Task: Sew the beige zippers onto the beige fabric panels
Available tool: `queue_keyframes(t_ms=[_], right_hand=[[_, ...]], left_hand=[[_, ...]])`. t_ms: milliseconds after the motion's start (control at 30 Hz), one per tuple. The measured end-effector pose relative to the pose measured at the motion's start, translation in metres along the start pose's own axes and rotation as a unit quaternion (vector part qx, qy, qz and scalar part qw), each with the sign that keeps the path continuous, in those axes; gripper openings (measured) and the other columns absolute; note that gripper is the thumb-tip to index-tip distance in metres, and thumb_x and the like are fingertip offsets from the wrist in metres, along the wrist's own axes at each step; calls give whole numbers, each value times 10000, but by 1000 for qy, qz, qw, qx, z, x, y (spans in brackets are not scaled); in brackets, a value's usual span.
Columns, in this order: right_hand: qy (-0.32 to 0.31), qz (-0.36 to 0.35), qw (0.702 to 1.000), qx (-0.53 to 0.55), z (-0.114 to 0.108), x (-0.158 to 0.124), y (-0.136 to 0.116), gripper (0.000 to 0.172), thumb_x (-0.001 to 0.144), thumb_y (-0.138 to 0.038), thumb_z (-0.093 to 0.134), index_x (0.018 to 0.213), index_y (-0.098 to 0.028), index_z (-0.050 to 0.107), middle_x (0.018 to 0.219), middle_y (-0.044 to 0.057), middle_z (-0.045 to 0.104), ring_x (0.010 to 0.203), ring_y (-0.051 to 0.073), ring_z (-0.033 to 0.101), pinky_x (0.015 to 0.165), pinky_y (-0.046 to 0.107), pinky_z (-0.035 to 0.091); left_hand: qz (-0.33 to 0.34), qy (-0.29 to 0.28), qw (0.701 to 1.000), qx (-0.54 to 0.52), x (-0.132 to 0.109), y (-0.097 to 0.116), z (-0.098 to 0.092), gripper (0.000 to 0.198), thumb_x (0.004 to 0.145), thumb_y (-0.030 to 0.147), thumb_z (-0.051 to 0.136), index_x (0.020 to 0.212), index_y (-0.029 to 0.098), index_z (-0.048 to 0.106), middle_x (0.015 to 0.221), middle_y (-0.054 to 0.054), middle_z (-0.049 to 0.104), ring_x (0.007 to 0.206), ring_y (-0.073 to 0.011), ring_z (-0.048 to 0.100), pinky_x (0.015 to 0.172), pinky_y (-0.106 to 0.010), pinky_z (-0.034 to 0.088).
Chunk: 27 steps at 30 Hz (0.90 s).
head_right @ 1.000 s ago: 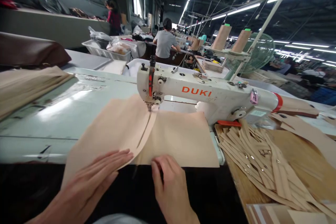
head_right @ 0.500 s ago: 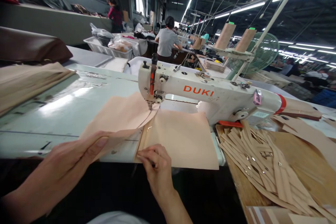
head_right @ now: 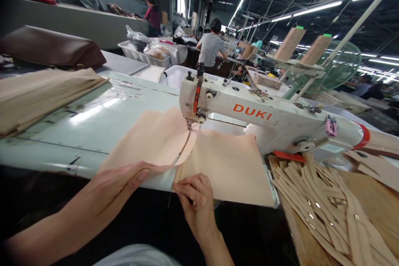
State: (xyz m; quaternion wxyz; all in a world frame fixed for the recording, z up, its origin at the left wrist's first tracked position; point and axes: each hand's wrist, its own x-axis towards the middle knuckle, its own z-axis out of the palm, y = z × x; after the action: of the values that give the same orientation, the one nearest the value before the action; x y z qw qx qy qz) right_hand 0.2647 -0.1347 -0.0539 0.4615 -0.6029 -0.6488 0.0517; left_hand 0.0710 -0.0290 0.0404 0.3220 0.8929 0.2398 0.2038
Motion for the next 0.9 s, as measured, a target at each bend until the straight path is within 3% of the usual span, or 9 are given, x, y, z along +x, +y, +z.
queue_keyframes(t_ms=[100,200,367,500,633,900], right_hand=[[-6,-8,1000,-21,2,0,0,218,922,-150,641,1046,-312,720,892,13,668,851,183,546,727,344,427],[-7,-14,999,-41,3,-2,0,216,920,-143,641,1039,-307,714,877,9,655,847,183,522,733,345,416],[10,-49,996,-69,6,-6,3,167,939,-104,574,843,-210,662,856,25,645,830,186,483,720,352,396],[21,-60,995,-83,10,-10,8,199,955,-104,539,785,-186,602,910,29,663,836,182,480,717,352,392],[26,-62,995,-71,12,-13,13,209,944,-79,526,765,-182,561,875,28,641,836,182,473,710,347,386],[34,-60,996,-54,13,-13,14,212,954,-107,521,755,-177,542,810,25,604,816,179,459,691,346,365]], left_hand=[[29,8,999,21,-2,-4,2,349,1066,306,271,1212,266,586,990,26,715,944,-135,686,909,-223,501],[103,44,992,64,-5,-10,10,292,1040,205,323,1223,245,548,1132,5,712,1062,-128,668,944,-208,495],[230,56,960,148,-9,-21,36,293,966,58,364,1165,175,544,1195,-68,703,1131,-144,648,1016,-236,479],[233,57,956,168,-11,-27,53,237,953,66,396,1011,196,585,1188,-46,710,1149,-154,641,1044,-250,461],[232,45,956,173,-9,-26,59,291,886,-4,387,978,199,574,1193,-39,701,1185,-151,612,1097,-281,411],[211,69,953,207,-12,-25,73,344,767,-37,386,956,202,546,1199,-56,688,1131,-175,624,987,-255,468]])
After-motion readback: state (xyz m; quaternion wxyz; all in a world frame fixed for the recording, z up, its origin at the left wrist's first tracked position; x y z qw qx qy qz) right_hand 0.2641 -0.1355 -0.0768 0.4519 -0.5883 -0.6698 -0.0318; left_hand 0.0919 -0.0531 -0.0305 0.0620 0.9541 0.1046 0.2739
